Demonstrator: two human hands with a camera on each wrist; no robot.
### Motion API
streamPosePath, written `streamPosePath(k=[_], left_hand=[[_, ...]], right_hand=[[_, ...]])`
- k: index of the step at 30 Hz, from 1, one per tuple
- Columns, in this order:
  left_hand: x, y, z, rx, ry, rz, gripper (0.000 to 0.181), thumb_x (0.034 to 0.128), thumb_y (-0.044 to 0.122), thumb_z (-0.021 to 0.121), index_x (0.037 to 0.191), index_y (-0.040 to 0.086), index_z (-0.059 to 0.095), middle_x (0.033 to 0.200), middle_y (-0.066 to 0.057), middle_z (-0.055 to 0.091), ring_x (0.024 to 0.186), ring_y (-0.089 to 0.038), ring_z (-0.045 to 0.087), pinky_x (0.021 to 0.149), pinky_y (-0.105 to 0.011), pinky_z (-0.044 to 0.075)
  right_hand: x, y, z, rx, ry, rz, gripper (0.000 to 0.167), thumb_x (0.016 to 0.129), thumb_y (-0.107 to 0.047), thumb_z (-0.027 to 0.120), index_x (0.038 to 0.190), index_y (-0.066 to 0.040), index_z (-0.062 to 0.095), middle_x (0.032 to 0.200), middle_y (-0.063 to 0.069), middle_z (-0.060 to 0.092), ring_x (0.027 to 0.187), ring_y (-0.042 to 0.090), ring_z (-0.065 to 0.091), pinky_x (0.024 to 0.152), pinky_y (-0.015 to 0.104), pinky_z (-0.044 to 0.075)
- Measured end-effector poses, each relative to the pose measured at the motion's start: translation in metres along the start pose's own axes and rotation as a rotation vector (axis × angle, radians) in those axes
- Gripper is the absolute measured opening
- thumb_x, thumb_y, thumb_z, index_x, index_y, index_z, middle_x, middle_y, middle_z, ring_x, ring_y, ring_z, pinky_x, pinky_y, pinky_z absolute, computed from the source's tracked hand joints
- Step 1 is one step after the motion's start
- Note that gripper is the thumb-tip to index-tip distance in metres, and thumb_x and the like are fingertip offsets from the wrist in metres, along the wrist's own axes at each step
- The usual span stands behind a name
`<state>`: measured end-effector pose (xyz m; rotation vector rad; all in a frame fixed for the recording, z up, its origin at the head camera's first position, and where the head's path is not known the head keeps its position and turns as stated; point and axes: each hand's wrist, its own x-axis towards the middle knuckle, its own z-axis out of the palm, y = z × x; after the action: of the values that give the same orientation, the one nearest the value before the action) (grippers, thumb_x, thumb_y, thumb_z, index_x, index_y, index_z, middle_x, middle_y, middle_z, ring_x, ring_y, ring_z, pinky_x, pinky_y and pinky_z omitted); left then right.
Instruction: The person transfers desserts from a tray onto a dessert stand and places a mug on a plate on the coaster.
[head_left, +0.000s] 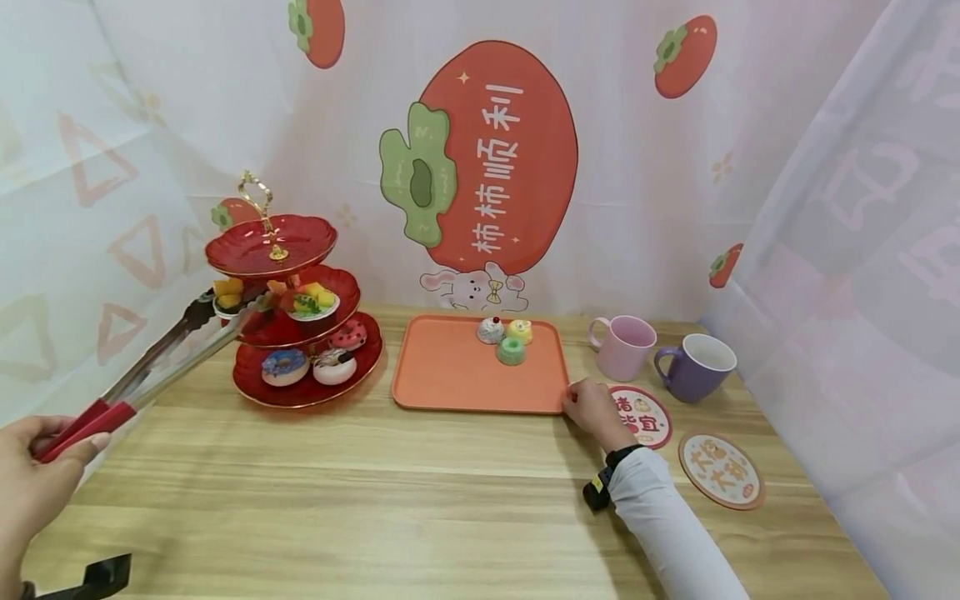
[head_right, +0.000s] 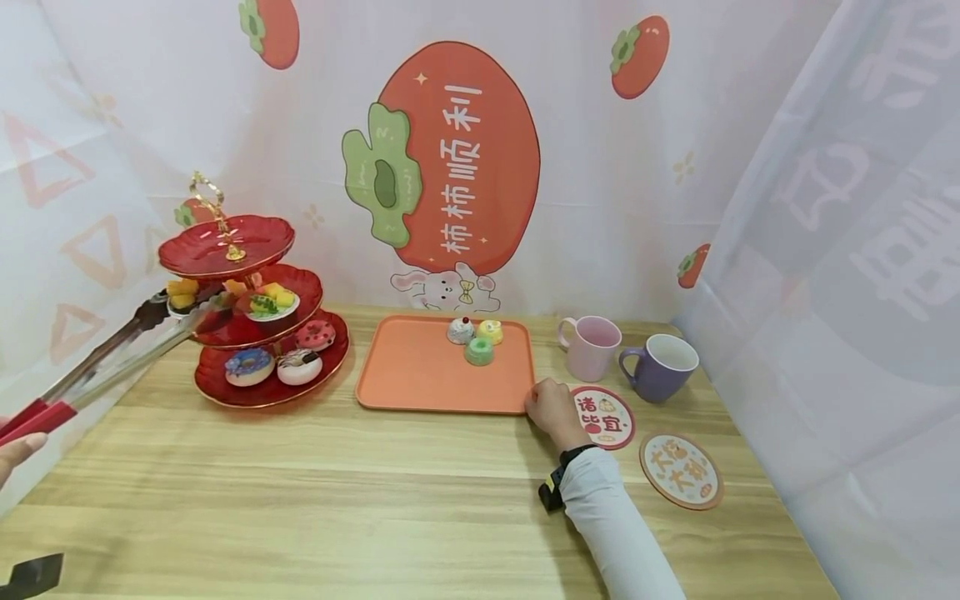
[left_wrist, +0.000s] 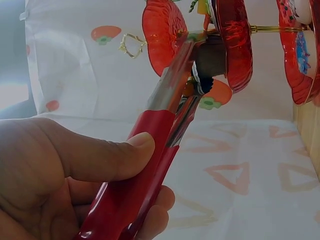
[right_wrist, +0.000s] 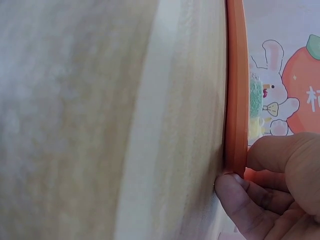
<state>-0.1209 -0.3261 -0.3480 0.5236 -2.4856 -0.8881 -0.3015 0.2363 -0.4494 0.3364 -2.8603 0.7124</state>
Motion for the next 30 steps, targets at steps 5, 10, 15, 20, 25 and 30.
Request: streamPosePath(k=[5, 10, 15, 20, 25, 30], left_hand=[[-0.001, 0.004, -0.001, 0.022, -0.015, 0.0, 0.031, 0.0861, -0.003, 0.059, 0.105, -0.021, 0.043, 0.075, -0.028, 0.05, 0.052, 0.002, 0.035, 0.042, -0.02, 0.034], [-0.001, 0.001, 0.001, 0.094, -0.046, 0.029, 0.033, 0.0872, 0.005, 0.061, 0.105, -0.018, 0.046, 0.072, -0.022, 0.053, 0.053, -0.01, 0.041, 0.043, -0.024, 0.034], [0.002, -0.001, 0.004, 0.134, -0.057, 0.039, 0.033, 0.0869, 0.006, 0.062, 0.104, -0.018, 0.047, 0.074, -0.025, 0.054, 0.058, -0.023, 0.046, 0.045, -0.026, 0.033], [-0.003, 0.012, 0.002, 0.145, -0.053, 0.058, 0.033, 0.086, 0.004, 0.063, 0.102, -0.02, 0.047, 0.072, -0.027, 0.053, 0.058, -0.025, 0.047, 0.044, -0.026, 0.033], [-0.003, 0.018, 0.0, 0.168, -0.052, 0.084, 0.036, 0.084, 0.005, 0.066, 0.103, -0.02, 0.048, 0.074, -0.031, 0.055, 0.056, -0.026, 0.049, 0.044, -0.027, 0.034], [-0.002, 0.02, -0.001, 0.172, -0.052, 0.074, 0.037, 0.0826, 0.005, 0.067, 0.102, -0.02, 0.048, 0.075, -0.033, 0.054, 0.06, -0.032, 0.051, 0.046, -0.028, 0.034]], right_hand=[[0.001, 0.001, 0.0, -0.009, -0.006, 0.006, 0.036, 0.08, -0.004, 0.063, 0.051, -0.011, 0.044, 0.048, -0.004, 0.035, 0.045, 0.012, 0.037, 0.047, 0.026, 0.028], [0.002, 0.001, -0.001, -0.016, -0.002, 0.012, 0.035, 0.08, -0.004, 0.063, 0.051, -0.011, 0.045, 0.049, -0.004, 0.036, 0.046, 0.013, 0.038, 0.047, 0.027, 0.028], [0.0, 0.001, 0.0, -0.004, -0.015, 0.019, 0.034, 0.081, -0.004, 0.063, 0.052, -0.01, 0.045, 0.049, -0.004, 0.036, 0.045, 0.013, 0.038, 0.047, 0.026, 0.029], [0.001, 0.002, 0.001, -0.002, -0.022, 0.022, 0.034, 0.081, -0.005, 0.063, 0.052, -0.01, 0.046, 0.049, -0.003, 0.037, 0.045, 0.013, 0.039, 0.046, 0.026, 0.029], [0.003, 0.003, 0.001, -0.011, -0.021, 0.035, 0.033, 0.081, -0.005, 0.063, 0.053, -0.01, 0.047, 0.049, -0.003, 0.037, 0.046, 0.013, 0.039, 0.047, 0.026, 0.029], [0.002, 0.004, 0.002, -0.02, -0.008, 0.01, 0.037, 0.08, -0.004, 0.063, 0.051, -0.011, 0.042, 0.049, -0.004, 0.034, 0.046, 0.013, 0.037, 0.047, 0.026, 0.028]])
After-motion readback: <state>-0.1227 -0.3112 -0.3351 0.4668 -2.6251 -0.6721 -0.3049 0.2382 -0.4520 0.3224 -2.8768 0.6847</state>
